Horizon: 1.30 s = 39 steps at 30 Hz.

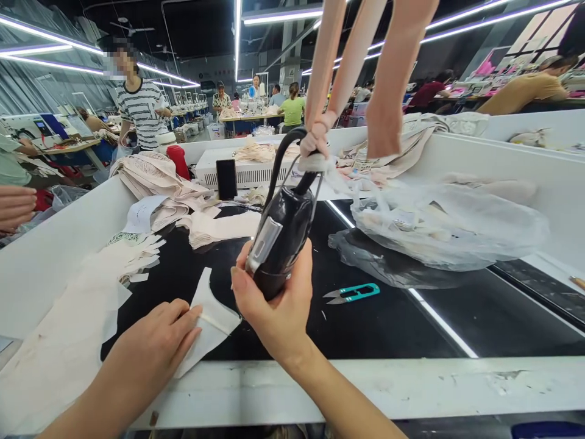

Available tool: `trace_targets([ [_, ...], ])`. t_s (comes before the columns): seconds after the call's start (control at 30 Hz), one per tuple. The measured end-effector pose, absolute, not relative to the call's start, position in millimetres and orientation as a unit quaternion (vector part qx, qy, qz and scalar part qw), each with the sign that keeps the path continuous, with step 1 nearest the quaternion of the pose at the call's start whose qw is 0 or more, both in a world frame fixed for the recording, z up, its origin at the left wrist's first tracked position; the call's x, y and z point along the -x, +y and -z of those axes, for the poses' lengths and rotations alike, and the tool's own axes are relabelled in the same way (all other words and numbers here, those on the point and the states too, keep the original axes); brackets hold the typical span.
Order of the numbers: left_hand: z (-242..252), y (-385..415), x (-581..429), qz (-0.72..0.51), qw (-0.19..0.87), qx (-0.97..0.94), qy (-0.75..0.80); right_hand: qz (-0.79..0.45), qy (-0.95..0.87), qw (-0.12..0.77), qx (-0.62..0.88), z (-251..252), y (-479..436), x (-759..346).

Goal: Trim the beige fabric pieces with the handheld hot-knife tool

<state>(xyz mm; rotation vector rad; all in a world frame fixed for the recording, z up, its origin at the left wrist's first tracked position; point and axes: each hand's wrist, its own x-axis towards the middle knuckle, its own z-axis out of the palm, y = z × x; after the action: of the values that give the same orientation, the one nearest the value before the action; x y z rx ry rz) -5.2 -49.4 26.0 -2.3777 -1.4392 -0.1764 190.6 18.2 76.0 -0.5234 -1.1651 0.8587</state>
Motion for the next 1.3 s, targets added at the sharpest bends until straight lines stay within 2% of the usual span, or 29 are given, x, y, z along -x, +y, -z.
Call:
trace_targets([
  [0.1, -30.5, -45.7, 1.7, 0.134, 0.193, 0.853, -0.466, -0.388, -0.523, 0.719, 0.244, -74.9, 22.6, -189.6],
  [0.23, -29.5, -41.2, -11.9, 0.217, 0.132, 0.883, -0.394, -0.393, -0.521, 0.72, 0.237, -72.3, 25.1, -187.0],
  [0.37, -25.9, -36.1, -24.6, 0.218, 0.083, 0.91, -0.341, -0.391, -0.521, 0.72, 0.24, -69.5, 25.6, -185.7],
  [0.5, -21.4, -28.9, -31.0, 0.225, 0.088, 0.924, -0.297, -0.395, -0.519, 0.72, 0.238, -67.7, 25.9, -185.6],
  [0.8, -5.5, -25.2, -19.0, 0.235, 0.057, 0.909, -0.34, -0.387, -0.519, 0.73, 0.217, -65.4, 25.2, -186.0],
  [1.3, -8.1, -34.2, -15.6, 0.237, 0.052, 0.894, -0.377, -0.384, -0.523, 0.727, 0.225, -66.4, 24.5, -186.4],
])
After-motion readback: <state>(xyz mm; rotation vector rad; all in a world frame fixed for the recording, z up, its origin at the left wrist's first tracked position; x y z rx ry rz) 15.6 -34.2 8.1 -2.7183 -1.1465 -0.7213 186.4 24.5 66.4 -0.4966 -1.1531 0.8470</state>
